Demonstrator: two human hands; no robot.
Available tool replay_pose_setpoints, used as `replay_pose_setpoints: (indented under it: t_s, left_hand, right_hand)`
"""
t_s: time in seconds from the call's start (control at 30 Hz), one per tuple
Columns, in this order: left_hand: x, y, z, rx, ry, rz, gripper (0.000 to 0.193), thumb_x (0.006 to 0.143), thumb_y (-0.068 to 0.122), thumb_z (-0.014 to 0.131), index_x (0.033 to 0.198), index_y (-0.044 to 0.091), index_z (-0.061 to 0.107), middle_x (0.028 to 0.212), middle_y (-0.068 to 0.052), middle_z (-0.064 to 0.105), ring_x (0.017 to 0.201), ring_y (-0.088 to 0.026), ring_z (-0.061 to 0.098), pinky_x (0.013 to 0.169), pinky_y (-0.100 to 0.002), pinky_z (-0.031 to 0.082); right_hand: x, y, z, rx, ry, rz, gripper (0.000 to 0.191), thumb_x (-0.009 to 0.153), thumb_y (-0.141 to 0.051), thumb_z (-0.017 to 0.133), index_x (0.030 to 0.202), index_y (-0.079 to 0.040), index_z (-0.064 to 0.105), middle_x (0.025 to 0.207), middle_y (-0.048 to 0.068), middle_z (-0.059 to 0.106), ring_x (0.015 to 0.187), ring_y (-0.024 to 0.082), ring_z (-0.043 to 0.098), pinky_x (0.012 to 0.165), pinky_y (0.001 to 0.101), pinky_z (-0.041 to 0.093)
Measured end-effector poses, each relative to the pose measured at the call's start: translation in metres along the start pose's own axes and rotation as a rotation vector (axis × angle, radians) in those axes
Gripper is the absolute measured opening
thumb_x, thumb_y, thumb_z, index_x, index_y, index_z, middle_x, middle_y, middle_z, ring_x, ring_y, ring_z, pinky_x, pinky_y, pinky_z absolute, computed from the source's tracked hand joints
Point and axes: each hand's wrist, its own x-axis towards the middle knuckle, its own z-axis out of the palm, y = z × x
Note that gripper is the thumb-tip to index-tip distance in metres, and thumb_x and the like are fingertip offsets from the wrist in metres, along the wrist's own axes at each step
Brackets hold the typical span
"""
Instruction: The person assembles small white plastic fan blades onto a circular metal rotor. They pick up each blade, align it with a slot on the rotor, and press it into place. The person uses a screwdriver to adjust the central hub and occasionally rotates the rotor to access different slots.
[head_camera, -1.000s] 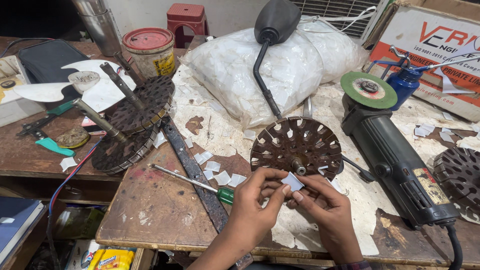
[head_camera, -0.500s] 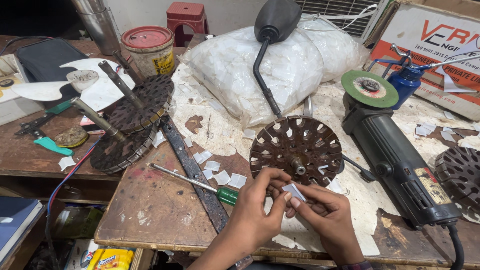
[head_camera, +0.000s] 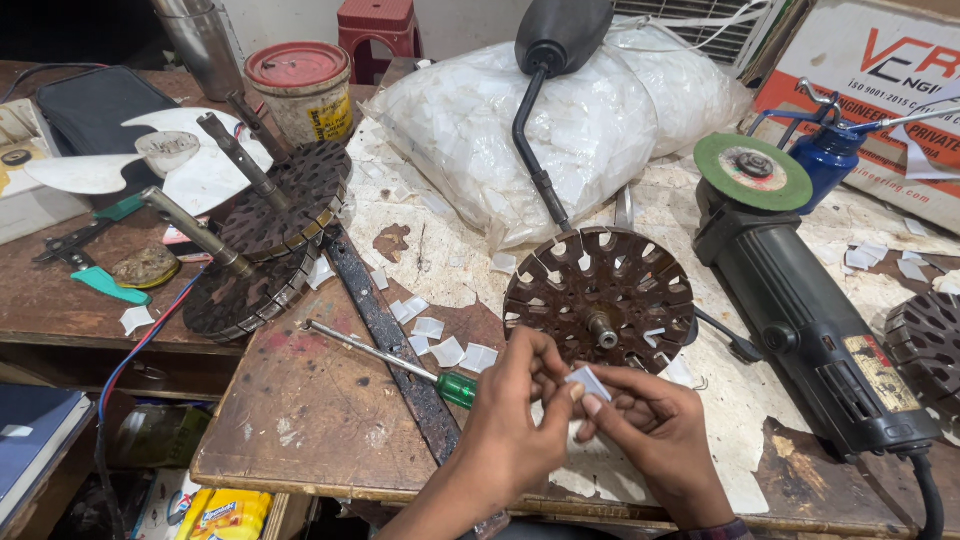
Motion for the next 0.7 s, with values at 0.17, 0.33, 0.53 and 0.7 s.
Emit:
replay_pose_setpoints:
  t_s: [0.17,0.33,0.53,0.7]
  left_hand:
    - [0.002,-0.002,0.000,-0.080,0.024,-0.015,0.028,0.094,0.007,0.066,0.118,0.001,0.052,0.093,-0.013,0.072,0.086,-0.018,0.075,0.078,-0.030,0.060]
    - [0.002,0.003,-0.001,-0.098,0.021,-0.028,0.022,0.098,0.007,0.061,0.120,0.002,0.061,0.099,-0.012,0.075,0.090,-0.018,0.075,0.077,-0.031,0.060]
    - [0.001,0.007,-0.002,-0.075,0.050,0.027,0.019,0.098,0.009,0.061,0.114,0.001,0.067,0.099,-0.013,0.076,0.090,-0.020,0.077,0.078,-0.032,0.060]
    - [0.000,0.006,-0.003,-0.010,0.024,0.091,0.016,0.097,0.009,0.062,0.110,0.001,0.066,0.098,-0.014,0.074,0.090,-0.022,0.077,0.078,-0.034,0.059]
  right_hand:
    - [-0.001,-0.005,0.001,0.077,0.058,-0.027,0.042,0.087,0.003,0.069,0.128,0.011,0.067,0.095,0.019,0.077,0.077,0.020,0.074,0.069,0.0322,0.060]
    - [-0.002,-0.012,0.004,0.141,0.041,-0.035,0.043,0.089,0.002,0.065,0.131,0.011,0.064,0.106,0.015,0.071,0.085,0.020,0.071,0.079,0.0363,0.062]
    - [-0.002,-0.011,0.003,0.160,0.005,-0.061,0.044,0.089,0.004,0.063,0.132,0.012,0.062,0.107,0.014,0.069,0.087,0.020,0.070,0.079,0.0358,0.060]
    - [-0.002,-0.004,-0.003,0.148,-0.026,-0.075,0.042,0.089,0.006,0.063,0.131,0.012,0.064,0.102,0.016,0.071,0.085,0.020,0.069,0.077,0.0345,0.059]
